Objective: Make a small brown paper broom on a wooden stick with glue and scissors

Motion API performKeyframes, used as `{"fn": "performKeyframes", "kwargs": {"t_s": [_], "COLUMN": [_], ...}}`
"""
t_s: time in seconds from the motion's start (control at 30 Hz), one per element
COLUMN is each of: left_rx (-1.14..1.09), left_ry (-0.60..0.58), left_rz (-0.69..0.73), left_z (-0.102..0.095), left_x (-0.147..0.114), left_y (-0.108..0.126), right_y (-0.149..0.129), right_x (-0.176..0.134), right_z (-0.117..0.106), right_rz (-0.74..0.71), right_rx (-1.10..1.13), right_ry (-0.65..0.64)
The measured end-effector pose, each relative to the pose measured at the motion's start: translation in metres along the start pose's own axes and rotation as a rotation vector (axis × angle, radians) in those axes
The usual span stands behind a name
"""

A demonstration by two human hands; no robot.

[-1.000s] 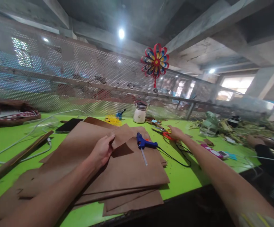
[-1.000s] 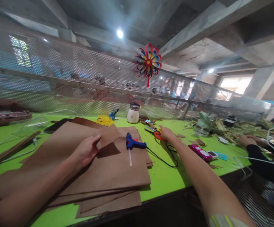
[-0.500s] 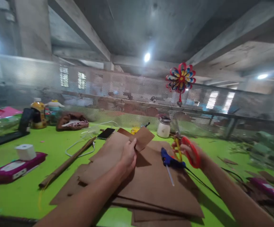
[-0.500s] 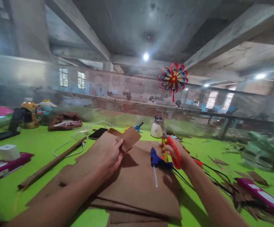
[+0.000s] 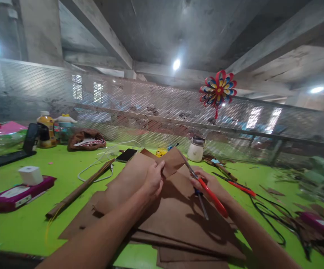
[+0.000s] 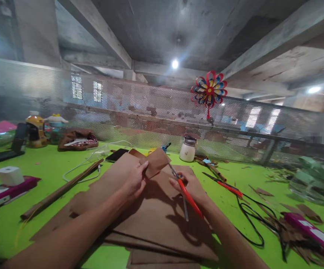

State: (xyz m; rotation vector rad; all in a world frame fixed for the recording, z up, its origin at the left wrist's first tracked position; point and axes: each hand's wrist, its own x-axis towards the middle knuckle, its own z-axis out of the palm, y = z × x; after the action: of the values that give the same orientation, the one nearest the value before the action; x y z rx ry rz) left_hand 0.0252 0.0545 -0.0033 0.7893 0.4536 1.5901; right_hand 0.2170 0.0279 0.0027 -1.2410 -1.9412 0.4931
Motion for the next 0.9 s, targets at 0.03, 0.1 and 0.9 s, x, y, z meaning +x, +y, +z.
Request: {"fn": "performKeyframes", "kwargs": {"t_s": [0.03,0.1,0.9], "left_rx": [-0.002,-0.007,-0.036], "left_ry": [0.002,0.009,0.016], "left_rz": [-0.001,0.002,0.002], "left_z": [0.0,0.0,-0.004], "left_x": [0.0,-0.001,0.003], "left_y": [0.0,0.0,-0.005], "right_y": [0.001,0.004,0.015], "right_x": [0.0,-0.001,-0.002], "right_z": [0.0,0.001,-0.001], "right_rz": [-0.006,-0.002,0.059], "right_rx": [0.007,0.013,0.045], "right_ry": [-0.009,-0.022,-0.018]}}
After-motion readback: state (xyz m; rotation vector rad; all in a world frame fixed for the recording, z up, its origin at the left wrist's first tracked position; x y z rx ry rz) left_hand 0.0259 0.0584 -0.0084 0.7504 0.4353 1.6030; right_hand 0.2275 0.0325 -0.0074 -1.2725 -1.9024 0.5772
